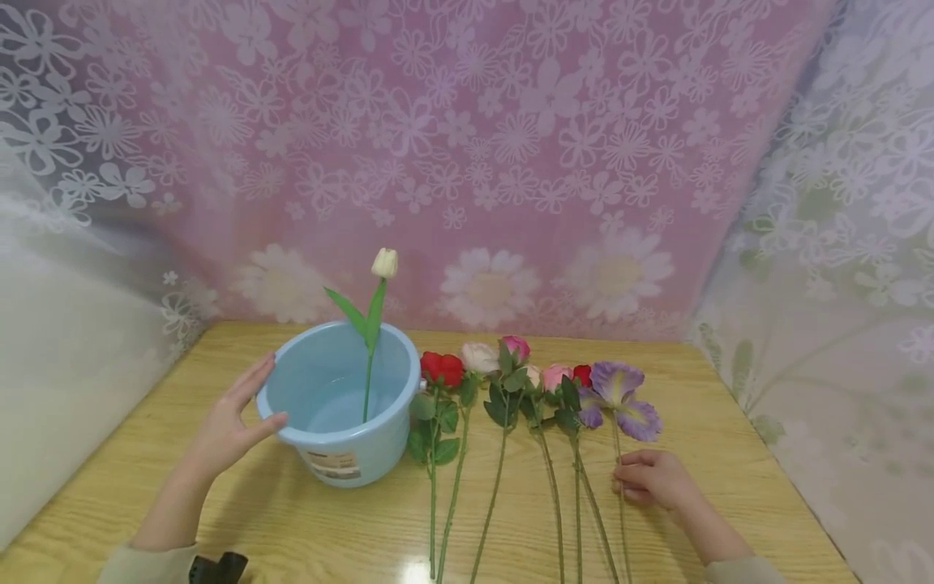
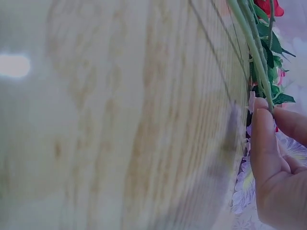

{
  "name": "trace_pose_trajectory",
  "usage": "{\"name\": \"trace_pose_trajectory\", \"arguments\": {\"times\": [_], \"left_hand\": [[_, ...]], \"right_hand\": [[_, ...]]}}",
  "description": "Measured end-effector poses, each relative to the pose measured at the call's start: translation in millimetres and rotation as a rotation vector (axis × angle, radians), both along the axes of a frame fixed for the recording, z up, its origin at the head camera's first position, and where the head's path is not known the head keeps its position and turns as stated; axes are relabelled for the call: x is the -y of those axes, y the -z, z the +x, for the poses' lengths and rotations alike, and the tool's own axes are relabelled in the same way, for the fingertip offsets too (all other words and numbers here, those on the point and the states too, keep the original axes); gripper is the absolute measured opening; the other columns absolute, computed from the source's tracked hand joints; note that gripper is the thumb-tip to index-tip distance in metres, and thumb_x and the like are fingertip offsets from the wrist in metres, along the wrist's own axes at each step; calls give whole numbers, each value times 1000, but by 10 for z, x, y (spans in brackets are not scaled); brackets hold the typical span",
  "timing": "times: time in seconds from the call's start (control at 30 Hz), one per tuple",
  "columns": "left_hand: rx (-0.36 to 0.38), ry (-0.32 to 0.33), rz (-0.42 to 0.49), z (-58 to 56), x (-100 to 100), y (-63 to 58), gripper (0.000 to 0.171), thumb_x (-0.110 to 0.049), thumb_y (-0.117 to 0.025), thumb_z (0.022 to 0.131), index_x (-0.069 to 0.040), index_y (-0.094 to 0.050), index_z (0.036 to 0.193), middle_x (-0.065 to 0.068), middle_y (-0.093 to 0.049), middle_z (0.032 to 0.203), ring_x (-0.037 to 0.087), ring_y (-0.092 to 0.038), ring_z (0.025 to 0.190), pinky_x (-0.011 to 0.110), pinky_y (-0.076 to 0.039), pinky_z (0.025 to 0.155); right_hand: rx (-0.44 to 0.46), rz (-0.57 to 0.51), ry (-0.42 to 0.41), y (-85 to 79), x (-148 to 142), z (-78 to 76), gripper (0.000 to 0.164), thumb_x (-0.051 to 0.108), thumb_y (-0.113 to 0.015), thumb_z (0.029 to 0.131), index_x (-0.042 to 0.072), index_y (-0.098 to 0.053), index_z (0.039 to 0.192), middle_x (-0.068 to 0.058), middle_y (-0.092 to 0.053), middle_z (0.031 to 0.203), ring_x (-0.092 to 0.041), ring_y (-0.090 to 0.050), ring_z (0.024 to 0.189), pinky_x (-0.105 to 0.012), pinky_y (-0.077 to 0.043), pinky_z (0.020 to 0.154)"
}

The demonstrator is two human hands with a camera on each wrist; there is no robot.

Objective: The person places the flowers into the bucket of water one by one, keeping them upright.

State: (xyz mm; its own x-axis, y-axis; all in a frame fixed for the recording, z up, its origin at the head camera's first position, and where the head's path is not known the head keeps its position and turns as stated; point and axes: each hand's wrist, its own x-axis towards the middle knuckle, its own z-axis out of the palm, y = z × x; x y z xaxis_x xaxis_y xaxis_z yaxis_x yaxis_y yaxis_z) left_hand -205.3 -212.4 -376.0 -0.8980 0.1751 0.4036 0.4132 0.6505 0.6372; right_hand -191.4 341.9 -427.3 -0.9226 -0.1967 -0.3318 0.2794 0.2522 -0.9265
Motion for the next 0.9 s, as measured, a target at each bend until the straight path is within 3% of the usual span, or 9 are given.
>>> {"name": "trace_pose_trajectory", "arguments": {"times": [0.2, 0.43, 0.7, 0.9], "left_hand": [[-24, 11, 3, -41, -5, -10, 80, -29, -68, 75, 4, -29, 136, 15, -22, 143, 39, -21, 126, 63, -23, 92], [-18, 5, 12, -60, -1, -5, 81, -29, -69, 74, 2, -28, 136, 14, -22, 143, 38, -21, 127, 62, -23, 92], [-2, 8, 16, -31, -3, 7, 80, -28, -69, 74, 4, -28, 136, 13, -22, 143, 37, -20, 127, 61, -22, 94], [-8, 10, 27, -27, 12, 17, 80, -28, -69, 74, 4, -29, 135, 14, -22, 143, 37, -20, 127, 61, -22, 94]], "right_hand": [[-2, -130, -4, -22, -61, -10, 42, 4, -51, 87, -24, -35, 114, -10, -65, 88, -19, -63, 79, -24, -51, 68], [8, -253, -10, -54, -145, -13, 17, 3, -49, 88, -1, -57, 103, -8, -65, 89, -18, -63, 82, -24, -50, 70], [-46, -355, -15, -107, -168, 26, 19, 0, -45, 90, 11, -59, 98, -4, -65, 90, -16, -63, 83, -23, -50, 70], [-113, -451, -76, -276, -140, 35, 28, -2, -40, 91, 15, -61, 97, -2, -64, 94, -15, -62, 87, -22, -49, 73]]}}
